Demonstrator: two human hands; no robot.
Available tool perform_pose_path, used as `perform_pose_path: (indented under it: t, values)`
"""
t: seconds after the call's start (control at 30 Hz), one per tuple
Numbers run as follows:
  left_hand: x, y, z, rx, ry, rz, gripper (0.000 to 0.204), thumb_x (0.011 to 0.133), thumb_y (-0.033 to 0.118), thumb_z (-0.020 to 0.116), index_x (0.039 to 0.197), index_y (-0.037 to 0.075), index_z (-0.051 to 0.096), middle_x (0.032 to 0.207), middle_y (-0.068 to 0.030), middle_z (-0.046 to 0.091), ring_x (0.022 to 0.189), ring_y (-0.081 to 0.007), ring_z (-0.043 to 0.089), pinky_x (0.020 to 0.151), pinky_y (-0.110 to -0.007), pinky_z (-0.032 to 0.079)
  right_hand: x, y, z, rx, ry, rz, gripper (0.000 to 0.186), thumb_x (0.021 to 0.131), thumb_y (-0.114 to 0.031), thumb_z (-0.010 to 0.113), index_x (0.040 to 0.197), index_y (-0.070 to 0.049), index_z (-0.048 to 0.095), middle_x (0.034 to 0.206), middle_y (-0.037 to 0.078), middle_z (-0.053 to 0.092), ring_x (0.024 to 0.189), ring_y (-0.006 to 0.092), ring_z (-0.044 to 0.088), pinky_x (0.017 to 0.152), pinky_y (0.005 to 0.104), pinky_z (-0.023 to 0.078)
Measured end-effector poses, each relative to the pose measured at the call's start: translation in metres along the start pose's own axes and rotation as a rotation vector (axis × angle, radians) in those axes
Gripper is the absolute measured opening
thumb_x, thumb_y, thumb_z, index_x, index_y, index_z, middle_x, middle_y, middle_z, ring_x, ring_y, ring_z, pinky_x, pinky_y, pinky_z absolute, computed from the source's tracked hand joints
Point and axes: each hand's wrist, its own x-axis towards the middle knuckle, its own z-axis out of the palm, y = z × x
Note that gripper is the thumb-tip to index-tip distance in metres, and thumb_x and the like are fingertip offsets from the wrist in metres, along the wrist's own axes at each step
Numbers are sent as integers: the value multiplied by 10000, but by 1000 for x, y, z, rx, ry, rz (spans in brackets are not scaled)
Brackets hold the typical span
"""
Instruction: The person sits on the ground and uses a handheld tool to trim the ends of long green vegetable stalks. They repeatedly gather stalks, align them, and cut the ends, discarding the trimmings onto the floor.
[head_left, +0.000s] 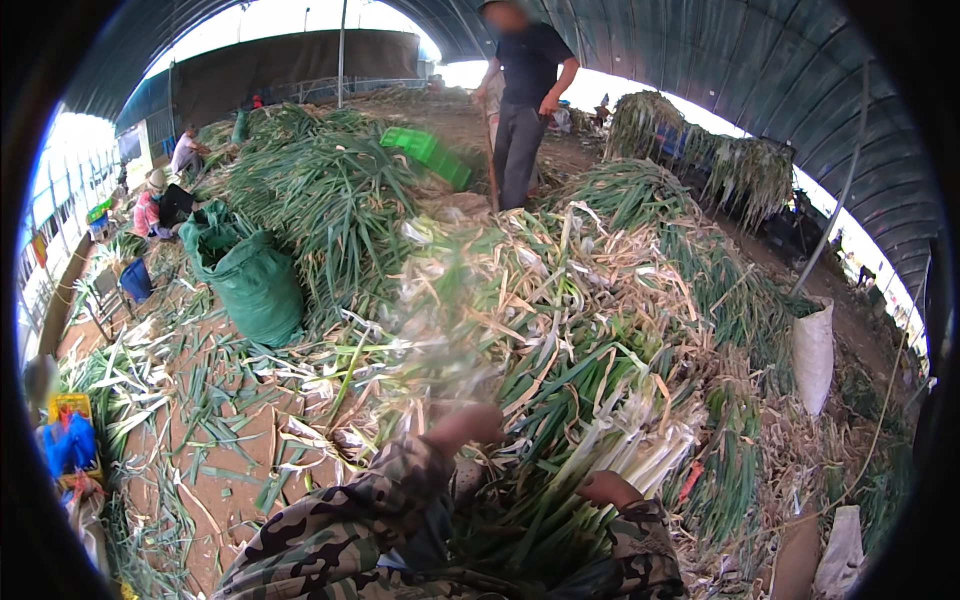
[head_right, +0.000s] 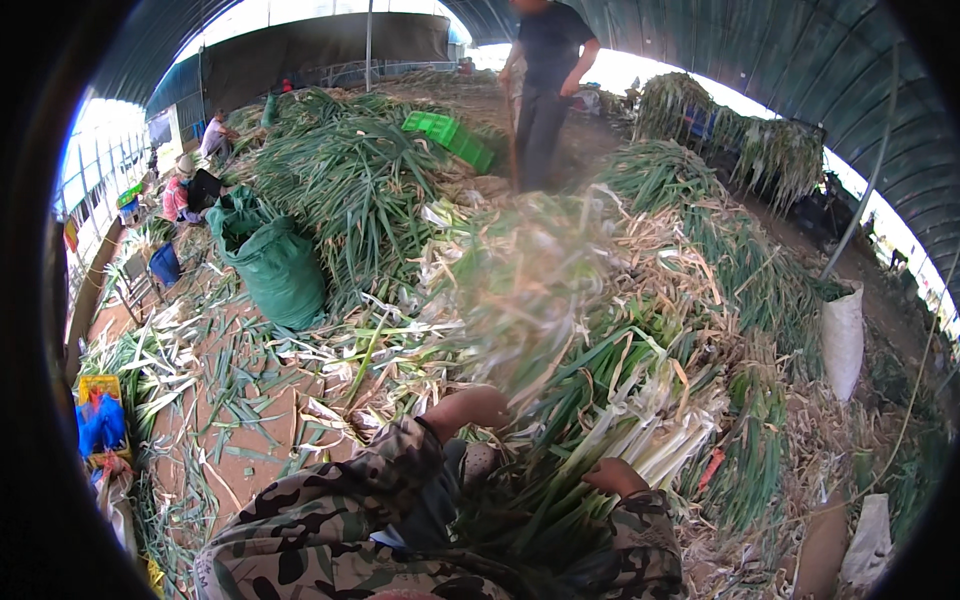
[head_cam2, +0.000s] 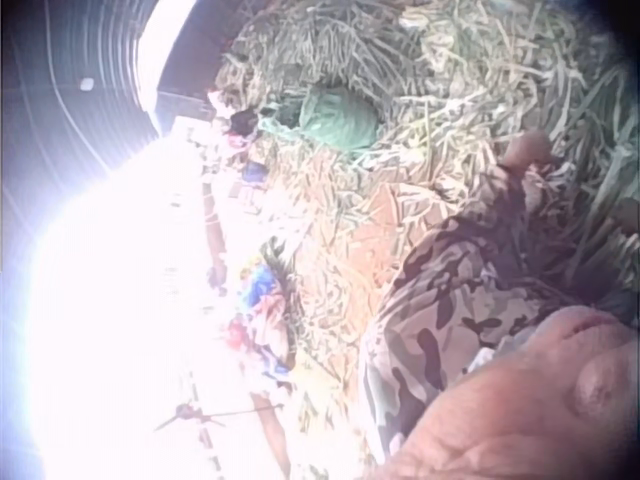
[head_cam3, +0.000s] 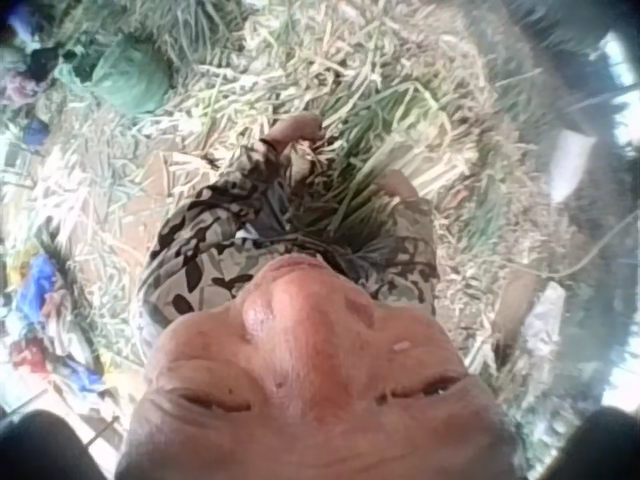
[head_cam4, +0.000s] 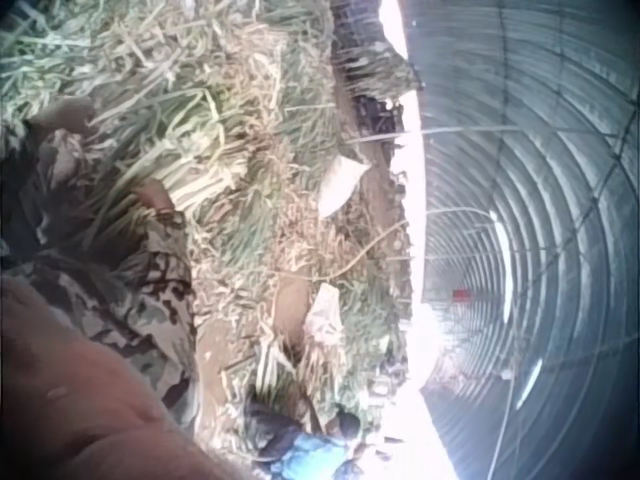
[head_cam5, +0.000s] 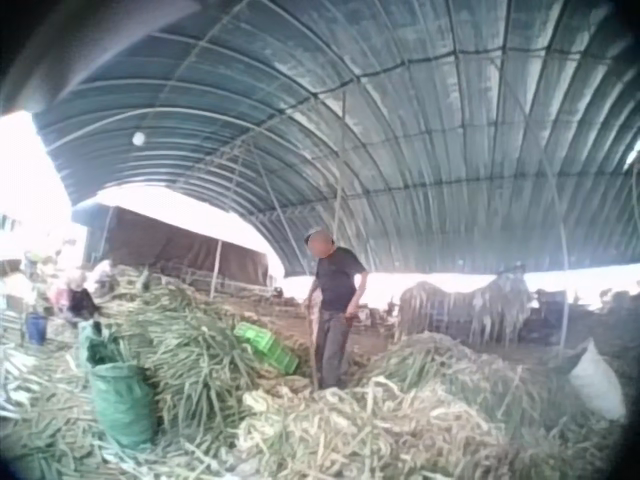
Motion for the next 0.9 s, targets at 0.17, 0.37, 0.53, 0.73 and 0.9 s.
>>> perform_pose_path:
  t: [0.17, 0.37, 0.53, 0.73, 0.9]
  values:
    - [-7, -1, -6, 12, 19, -55, 461, 868, 448, 704, 956, -1, 758, 920, -201, 742, 888, -385, 714, 812, -495, 568, 2, 0, -3, 25, 13, -2, 419, 942, -406, 675, 1016, -6, 774, 873, 99, 779, 699, 222, 749, 658, 356, 613]
    - [-31, 19, -56, -260, 328, -210, 710, 874, 330, 748, 1447, 22, 464, 1302, -290, 607, 1133, -424, 644, 959, -503, 536, 1, 5, -3, 48, 24, -18, 436, 930, -420, 681, 1016, -2, 773, 848, 105, 773, 691, 221, 743, 656, 356, 609]
    - [-39, 36, -169, -126, 1022, -242, 1009, 834, 226, 816, 1601, 4, 199, 1392, -328, 512, 1174, -466, 616, 999, -491, 547, -6, 6, -6, 88, 14, -7, 449, 920, -420, 681, 987, 16, 768, 802, 127, 754, 663, 219, 732, 655, 360, 598]
    - [-51, 47, -264, -1, 1112, -288, 323, 863, 180, 716, 1123, 7, 633, 1007, -206, 685, 880, -391, 677, 765, -483, 572, -5, 3, -4, 119, 43, -17, 453, 909, -419, 688, 977, 22, 766, 757, 132, 735, 658, 217, 724, 642, 362, 589]
    - [-22, 87, -101, -11, 340, -331, 236, 886, 127, 579, 1072, 45, 699, 1014, -199, 720, 910, -336, 722, 769, -479, 587, -6, 28, -16, 119, 30, 46, 409, 925, -380, 718, 959, 26, 757, 776, 112, 748, 650, 206, 719, 626, 342, 586]
